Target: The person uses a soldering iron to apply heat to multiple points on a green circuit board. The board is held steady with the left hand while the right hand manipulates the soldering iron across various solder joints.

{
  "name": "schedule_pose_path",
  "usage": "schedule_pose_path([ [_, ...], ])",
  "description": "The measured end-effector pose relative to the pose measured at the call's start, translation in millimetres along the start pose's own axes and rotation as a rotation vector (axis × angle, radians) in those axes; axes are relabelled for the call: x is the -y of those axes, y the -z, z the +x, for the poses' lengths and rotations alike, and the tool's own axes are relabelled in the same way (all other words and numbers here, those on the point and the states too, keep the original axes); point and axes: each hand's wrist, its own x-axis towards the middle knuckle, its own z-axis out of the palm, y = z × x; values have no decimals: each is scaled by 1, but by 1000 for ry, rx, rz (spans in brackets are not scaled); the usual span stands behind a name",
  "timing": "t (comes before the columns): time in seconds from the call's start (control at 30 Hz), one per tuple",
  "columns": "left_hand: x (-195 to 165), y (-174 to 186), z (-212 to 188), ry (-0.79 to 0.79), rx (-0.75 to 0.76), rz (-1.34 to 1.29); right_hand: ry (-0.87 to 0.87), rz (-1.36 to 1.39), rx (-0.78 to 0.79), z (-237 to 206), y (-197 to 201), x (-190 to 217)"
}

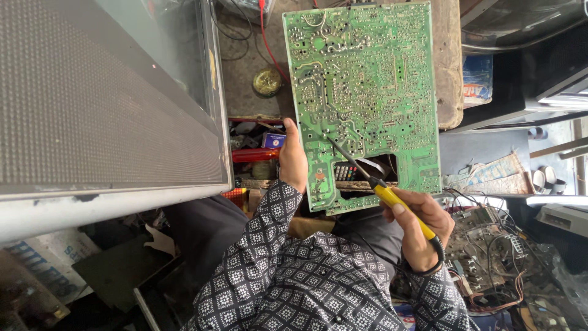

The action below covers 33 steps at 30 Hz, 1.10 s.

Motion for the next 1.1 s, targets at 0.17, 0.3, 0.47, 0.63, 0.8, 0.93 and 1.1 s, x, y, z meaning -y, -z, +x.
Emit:
schedule_pose_path([
  [0.17, -1, -1, -3, 8, -2, 8, -32, 58, 6, -1, -1, -3],
  [0.3, -1, -1, -2, 37, -31, 17, -31, 49, 19, 2, -1, -5],
  [0.47, 3, 1, 0, 94, -49, 49, -45, 86, 54, 6, 3, -12],
  [0.63, 8, 2, 2, 91, -72, 13, -47, 61, 94, 10, 9, -16],
  [0.8, 9, 1, 2, 108, -83, 7, -77, 51, 101, 12, 11, -16],
  [0.93, 4, -5, -4, 164, -319, 222, -84, 47, 82, 16, 13, -15],
  [1.1, -13, -14, -19, -21, -339, 331, -63, 69, 69, 18, 11, -14],
])
